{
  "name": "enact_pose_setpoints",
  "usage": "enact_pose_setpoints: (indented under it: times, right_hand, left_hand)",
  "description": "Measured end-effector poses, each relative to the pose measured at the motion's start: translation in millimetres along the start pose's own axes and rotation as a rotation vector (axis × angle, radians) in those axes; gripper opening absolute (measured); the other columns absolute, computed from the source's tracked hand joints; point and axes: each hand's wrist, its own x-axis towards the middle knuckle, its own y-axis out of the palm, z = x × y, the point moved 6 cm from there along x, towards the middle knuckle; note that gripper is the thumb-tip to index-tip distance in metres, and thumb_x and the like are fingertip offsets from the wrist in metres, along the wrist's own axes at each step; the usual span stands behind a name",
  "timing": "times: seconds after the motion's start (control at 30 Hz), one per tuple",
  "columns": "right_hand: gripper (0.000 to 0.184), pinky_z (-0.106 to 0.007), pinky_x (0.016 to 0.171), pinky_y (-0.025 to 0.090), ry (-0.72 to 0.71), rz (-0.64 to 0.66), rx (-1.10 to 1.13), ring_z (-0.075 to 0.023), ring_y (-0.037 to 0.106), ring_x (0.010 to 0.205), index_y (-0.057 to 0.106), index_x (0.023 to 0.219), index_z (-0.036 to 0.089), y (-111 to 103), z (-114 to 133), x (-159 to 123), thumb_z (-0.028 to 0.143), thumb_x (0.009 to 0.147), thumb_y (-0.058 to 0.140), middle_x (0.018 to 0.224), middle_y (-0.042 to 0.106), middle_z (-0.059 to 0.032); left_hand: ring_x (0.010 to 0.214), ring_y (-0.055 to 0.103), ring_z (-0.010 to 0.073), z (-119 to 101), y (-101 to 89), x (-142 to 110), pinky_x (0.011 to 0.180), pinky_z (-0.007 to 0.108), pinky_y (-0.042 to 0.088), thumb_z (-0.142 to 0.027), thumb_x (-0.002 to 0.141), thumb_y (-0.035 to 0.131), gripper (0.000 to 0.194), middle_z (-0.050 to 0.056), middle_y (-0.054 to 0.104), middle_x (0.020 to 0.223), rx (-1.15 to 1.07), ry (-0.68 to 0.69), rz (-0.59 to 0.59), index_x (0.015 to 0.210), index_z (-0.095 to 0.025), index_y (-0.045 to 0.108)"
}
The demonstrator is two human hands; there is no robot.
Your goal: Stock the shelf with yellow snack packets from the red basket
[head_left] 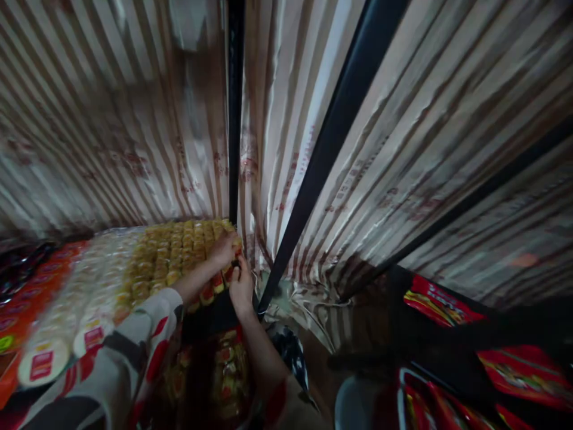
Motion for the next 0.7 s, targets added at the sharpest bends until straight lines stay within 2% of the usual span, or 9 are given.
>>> enact_pose_setpoints:
  times: [0.17,0.3,0.47,0.6,0.7]
  right_hand:
    - [0.046,-0.037,0.109,0.031,0.122,0.038,0.034,-0.0183,0.045,0.125,0.053,0.126,0.015,9,-17,10,0.013,0.083,0.036,0.131,0.054,-0.0099]
    - [0.049,-0.034,0.107,0.034,0.137,0.056,0.066,-0.0176,0.05,0.121,0.057,0.123,0.019,17,-27,18,0.009,0.078,0.038,0.127,0.058,-0.0062]
    - [0.051,-0.032,0.104,0.037,0.142,0.08,0.056,-0.0172,0.054,0.116,0.059,0.12,0.019,22,-33,25,0.006,0.075,0.038,0.122,0.061,-0.0059]
    - [0.049,-0.033,0.103,0.038,0.138,0.107,-0.001,-0.0191,0.056,0.113,0.061,0.118,0.016,24,-33,28,0.006,0.077,0.037,0.118,0.063,-0.0087]
    - [0.047,-0.031,0.1,0.04,0.122,0.119,-0.029,-0.0182,0.056,0.11,0.06,0.117,0.019,23,-30,28,0.008,0.078,0.037,0.114,0.065,-0.0063]
  left_hand:
    - [0.103,0.056,0.0263,3,6.0,1,0.093,0.035,0.041,-0.008,0.068,0.06,0.028,0.01,0.064,0.1,0.071,0.019,0.038,0.093,-0.019,0.064]
    - [0.111,0.051,0.0303,1,6.6,2,0.096,0.037,0.038,-0.006,0.068,0.06,0.023,0.013,0.061,0.105,0.141,0.043,0.061,0.088,-0.016,0.064]
    - [0.109,0.051,0.0259,2,10.4,6,0.094,0.035,0.04,-0.004,0.067,0.058,0.02,0.011,0.06,0.103,0.233,0.038,0.095,0.083,-0.016,0.062]
    - [0.107,0.051,0.0252,1,12.0,6,0.091,0.033,0.041,-0.005,0.068,0.058,0.022,0.012,0.058,0.109,0.305,0.005,0.101,0.088,-0.015,0.061]
    - [0.105,0.052,0.0258,-1,12.2,5,0.089,0.033,0.041,-0.006,0.07,0.057,0.026,0.015,0.059,0.109,0.331,-0.015,0.103,0.094,-0.011,0.061]
